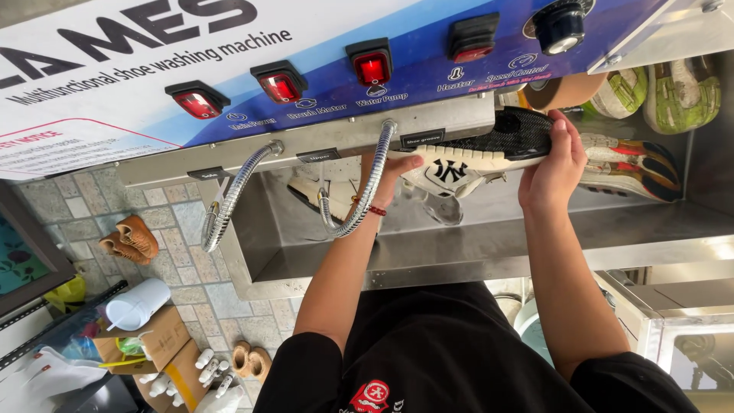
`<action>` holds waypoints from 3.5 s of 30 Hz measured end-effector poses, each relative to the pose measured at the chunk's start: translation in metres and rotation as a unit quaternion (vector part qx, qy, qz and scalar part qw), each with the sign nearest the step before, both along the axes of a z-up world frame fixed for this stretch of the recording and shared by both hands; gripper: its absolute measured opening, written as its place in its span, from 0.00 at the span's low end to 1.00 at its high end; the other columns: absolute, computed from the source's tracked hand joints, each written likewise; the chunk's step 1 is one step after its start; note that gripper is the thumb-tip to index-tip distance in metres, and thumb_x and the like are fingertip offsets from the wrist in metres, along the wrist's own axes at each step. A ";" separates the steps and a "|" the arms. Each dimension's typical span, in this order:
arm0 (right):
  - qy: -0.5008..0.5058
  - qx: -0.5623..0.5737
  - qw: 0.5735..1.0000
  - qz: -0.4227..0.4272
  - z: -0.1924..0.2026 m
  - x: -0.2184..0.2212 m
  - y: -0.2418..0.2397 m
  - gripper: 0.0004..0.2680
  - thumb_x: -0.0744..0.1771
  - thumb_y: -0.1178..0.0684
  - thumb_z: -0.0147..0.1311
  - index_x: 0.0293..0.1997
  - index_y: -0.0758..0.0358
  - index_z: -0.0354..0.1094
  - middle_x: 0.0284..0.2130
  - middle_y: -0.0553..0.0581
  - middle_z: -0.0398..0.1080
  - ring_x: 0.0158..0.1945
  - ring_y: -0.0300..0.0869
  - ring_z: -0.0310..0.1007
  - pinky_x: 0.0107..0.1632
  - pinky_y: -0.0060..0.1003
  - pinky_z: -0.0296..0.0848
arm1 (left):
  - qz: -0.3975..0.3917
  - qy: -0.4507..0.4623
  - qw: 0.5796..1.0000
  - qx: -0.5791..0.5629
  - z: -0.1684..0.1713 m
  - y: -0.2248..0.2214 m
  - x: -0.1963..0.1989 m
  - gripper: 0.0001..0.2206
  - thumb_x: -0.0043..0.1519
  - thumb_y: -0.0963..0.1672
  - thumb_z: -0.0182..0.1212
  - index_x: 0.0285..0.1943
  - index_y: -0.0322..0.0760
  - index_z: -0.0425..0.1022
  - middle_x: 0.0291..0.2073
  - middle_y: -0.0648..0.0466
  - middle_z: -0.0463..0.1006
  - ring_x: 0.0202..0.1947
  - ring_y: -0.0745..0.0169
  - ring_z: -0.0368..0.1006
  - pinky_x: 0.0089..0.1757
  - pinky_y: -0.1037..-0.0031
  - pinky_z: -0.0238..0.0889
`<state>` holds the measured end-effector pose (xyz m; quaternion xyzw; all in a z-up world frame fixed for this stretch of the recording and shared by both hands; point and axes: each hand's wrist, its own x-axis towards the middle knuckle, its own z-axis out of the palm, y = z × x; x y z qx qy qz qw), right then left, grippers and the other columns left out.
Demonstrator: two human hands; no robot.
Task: Washing a sneaker using a shoe washing machine and hand scrubbing.
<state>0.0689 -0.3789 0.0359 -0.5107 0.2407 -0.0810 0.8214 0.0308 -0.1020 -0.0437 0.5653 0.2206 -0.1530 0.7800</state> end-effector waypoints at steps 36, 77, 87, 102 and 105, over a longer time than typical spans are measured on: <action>-0.001 0.044 0.999 -0.021 0.028 -0.018 0.025 0.12 0.71 0.55 0.40 0.54 0.74 0.67 0.46 0.62 0.72 0.50 0.46 0.74 0.58 0.41 0.74 | 0.080 -0.052 0.995 -0.029 -0.015 0.018 -0.007 0.39 0.37 0.43 0.85 0.59 0.26 0.69 0.51 0.50 0.74 0.52 0.60 0.71 0.46 0.68 0.74; -0.086 -0.102 0.988 0.071 0.070 -0.047 0.034 0.14 0.74 0.56 0.41 0.66 0.77 0.58 0.62 0.68 0.67 0.64 0.45 0.69 0.72 0.39 0.67 | 0.122 -0.003 0.949 -0.290 -0.115 0.023 -0.040 0.22 0.57 0.37 0.77 0.51 0.13 0.69 0.45 0.35 0.76 0.46 0.43 0.74 0.52 0.55 0.73; -0.046 0.017 0.994 0.102 0.049 -0.073 0.025 0.15 0.73 0.55 0.38 0.66 0.75 0.58 0.61 0.67 0.67 0.64 0.48 0.68 0.71 0.41 0.66 | 0.023 -0.011 0.999 0.022 0.072 0.043 -0.037 0.61 0.31 0.45 0.83 0.75 0.33 0.44 0.64 0.52 0.61 0.66 0.59 0.61 0.49 0.59 0.74; -0.022 0.049 0.985 0.163 0.089 -0.139 0.117 0.12 0.75 0.52 0.42 0.61 0.73 0.65 0.49 0.61 0.70 0.52 0.43 0.72 0.58 0.37 0.71 | -0.058 -0.271 0.954 0.116 0.219 0.145 -0.164 0.48 0.41 0.41 0.85 0.72 0.33 0.59 0.62 0.49 0.72 0.64 0.58 0.69 0.65 0.65 0.63; 0.014 0.056 0.982 0.181 0.109 -0.168 0.159 0.12 0.74 0.53 0.42 0.58 0.73 0.66 0.46 0.60 0.72 0.49 0.42 0.73 0.55 0.35 0.72 | -0.056 -0.226 0.970 0.071 0.245 0.183 -0.196 0.50 0.39 0.41 0.85 0.73 0.34 0.58 0.62 0.50 0.72 0.62 0.60 0.69 0.63 0.66 0.65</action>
